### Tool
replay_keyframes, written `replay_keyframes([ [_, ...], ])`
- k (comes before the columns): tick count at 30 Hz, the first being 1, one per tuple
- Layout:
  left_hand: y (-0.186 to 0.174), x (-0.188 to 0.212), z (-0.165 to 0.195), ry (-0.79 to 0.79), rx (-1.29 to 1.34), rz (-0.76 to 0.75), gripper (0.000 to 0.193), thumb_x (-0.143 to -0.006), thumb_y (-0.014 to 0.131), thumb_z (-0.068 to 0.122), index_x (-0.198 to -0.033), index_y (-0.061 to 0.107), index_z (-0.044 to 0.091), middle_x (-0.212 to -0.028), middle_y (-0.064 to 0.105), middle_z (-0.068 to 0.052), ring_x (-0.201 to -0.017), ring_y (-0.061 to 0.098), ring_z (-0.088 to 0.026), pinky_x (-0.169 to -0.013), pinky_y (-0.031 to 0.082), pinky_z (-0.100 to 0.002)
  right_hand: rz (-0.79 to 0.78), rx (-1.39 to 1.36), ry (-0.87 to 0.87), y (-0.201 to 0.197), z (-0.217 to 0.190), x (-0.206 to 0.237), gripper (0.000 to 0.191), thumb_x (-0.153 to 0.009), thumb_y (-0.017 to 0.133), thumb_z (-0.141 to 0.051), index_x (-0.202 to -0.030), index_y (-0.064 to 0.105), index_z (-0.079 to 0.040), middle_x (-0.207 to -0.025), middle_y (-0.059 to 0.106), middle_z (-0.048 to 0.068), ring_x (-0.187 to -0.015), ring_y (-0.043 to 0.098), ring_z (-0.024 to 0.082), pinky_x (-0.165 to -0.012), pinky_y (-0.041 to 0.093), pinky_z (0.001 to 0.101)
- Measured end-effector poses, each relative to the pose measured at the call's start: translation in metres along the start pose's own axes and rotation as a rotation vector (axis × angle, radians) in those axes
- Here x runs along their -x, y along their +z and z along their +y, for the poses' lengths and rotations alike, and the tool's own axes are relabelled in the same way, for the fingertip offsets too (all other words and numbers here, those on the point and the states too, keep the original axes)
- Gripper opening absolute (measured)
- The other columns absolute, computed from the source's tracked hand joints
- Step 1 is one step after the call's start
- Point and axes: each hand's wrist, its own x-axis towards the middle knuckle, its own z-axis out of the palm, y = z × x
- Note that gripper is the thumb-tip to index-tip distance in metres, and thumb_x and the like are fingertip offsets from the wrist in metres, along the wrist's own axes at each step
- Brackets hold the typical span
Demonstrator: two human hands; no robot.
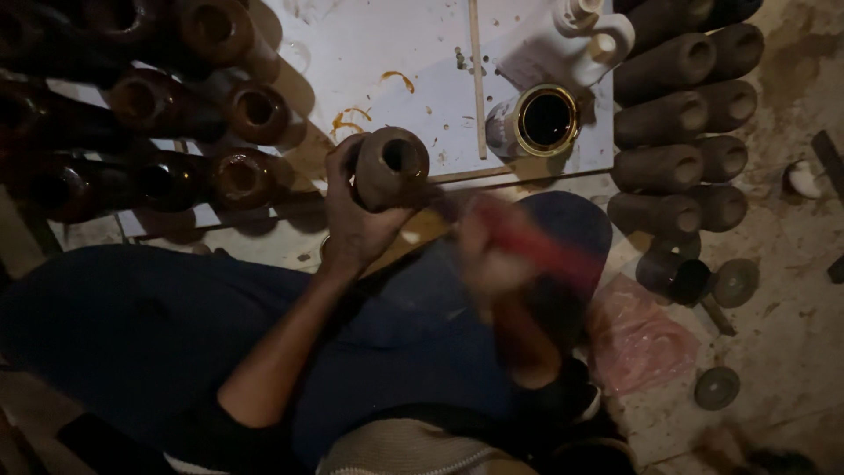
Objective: The person sits on the floor and uses a red-handled brush to apply dark brown paint to small cylindrical clay pots. They repeatedly dip the brush into a paint can and coat each pot before placing it on a nearby rack.
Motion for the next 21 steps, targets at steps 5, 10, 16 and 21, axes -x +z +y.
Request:
replay_keyframes([
  [5, 0.003, 0.002, -0.001, -0.036, -0.011, 0.027, 0.104, -0.071, 0.102, 0.022, -0.149, 0.034, 0.006, -0.141, 0.055, -0.017, -0.131, 0.061, -0.029, -0.109, 0.055, -0.040, 0.134, -0.159, 0.396, -0.010, 0.008, -0.012, 0.031, -0.104, 0.069, -0.011, -0.129, 0.060, 0.003, -0.112, 0.069, 0.014, -0.096, 0.073, 0.019, -0.082, 0.063, 0.0284],
  [10, 0.006, 0.007, -0.008, -0.086, 0.076, 0.093, 0.099, -0.080, 0.098, 0.021, -0.152, 0.031, 0.005, -0.146, 0.044, -0.018, -0.136, 0.053, -0.030, -0.112, 0.054, -0.039, -0.118, 0.037, -0.202, 0.012, -0.016, 0.007, 0.022, -0.102, 0.071, -0.015, -0.117, 0.065, 0.000, -0.101, 0.073, 0.015, -0.085, 0.077, 0.024, -0.076, 0.065, 0.0292],
  [16, 0.005, 0.010, -0.008, -0.026, -0.011, 0.118, 0.100, -0.078, 0.099, 0.026, -0.149, 0.032, 0.003, -0.147, 0.043, -0.018, -0.136, 0.054, -0.031, -0.111, 0.055, -0.039, 0.010, 0.088, 0.241, 0.009, -0.015, -0.007, 0.019, -0.096, 0.070, -0.011, -0.111, 0.070, 0.000, -0.089, 0.073, 0.010, -0.074, 0.069, 0.018, -0.067, 0.054, 0.0249],
  [21, 0.007, 0.005, -0.004, -0.008, -0.141, 0.142, 0.102, -0.072, 0.103, 0.030, -0.144, 0.036, 0.004, -0.142, 0.047, -0.018, -0.130, 0.058, -0.032, -0.106, 0.056, -0.040, -0.019, -0.165, 0.050, 0.000, -0.006, -0.025, 0.013, -0.098, 0.067, -0.008, -0.107, 0.070, 0.001, -0.086, 0.071, 0.012, -0.072, 0.071, 0.019, -0.067, 0.060, 0.0275],
])
